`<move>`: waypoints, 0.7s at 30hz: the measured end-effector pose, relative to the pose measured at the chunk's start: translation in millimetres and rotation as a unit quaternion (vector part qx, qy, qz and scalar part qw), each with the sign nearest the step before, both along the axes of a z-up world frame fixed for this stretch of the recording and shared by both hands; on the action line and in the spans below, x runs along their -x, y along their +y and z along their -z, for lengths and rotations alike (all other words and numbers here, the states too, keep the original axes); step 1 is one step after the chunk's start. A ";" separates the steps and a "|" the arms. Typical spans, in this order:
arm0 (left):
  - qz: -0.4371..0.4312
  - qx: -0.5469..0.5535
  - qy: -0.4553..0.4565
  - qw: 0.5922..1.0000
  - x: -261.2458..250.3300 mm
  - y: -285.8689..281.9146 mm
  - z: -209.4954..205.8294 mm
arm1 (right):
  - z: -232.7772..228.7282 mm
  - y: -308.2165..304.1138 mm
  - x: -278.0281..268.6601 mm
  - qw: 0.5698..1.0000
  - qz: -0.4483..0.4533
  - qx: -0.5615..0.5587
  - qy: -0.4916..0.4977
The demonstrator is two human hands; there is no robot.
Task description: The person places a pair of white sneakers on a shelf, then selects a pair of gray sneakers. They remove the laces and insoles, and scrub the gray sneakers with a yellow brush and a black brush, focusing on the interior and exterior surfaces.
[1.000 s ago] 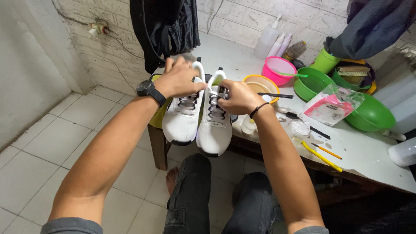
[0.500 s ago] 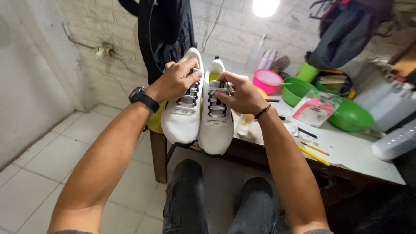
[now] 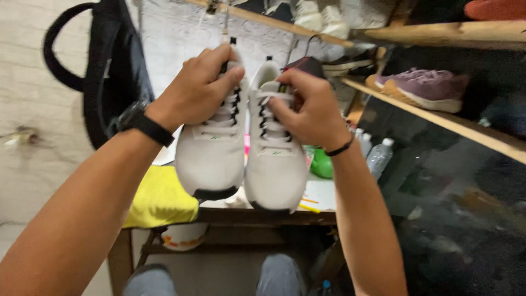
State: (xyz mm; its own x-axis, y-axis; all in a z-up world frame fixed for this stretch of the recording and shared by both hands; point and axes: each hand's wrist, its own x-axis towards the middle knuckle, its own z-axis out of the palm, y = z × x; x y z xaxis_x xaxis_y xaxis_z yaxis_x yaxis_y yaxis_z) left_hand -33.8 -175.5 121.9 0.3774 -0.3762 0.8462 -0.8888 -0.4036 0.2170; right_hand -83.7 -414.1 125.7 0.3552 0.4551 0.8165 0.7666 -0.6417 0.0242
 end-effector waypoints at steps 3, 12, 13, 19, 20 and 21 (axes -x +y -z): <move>0.094 0.031 -0.091 0.991 -19.1 -32.4 -26.5 | -32.1 -27.9 8.0 0.997 0.052 0.013 -0.047; 0.230 0.107 -0.116 0.960 -167.0 -146.2 -84.0 | -103.0 -99.4 -64.5 0.971 0.232 0.046 -0.045; 0.238 0.109 -0.111 0.959 -184.6 -159.6 -92.8 | -111.4 -107.6 -78.4 0.969 0.241 0.048 -0.041; 0.262 0.075 -0.028 0.962 -257.9 -220.8 -154.9 | -171.5 -146.0 -142.5 0.936 0.339 0.081 -0.056; 0.251 0.077 -0.052 0.964 -269.1 -231.4 -166.2 | -182.5 -150.9 -149.7 0.928 0.357 0.091 -0.064; 0.239 0.078 -0.076 0.965 -277.7 -242.0 -178.7 | -194.8 -155.9 -154.4 0.919 0.374 0.100 -0.071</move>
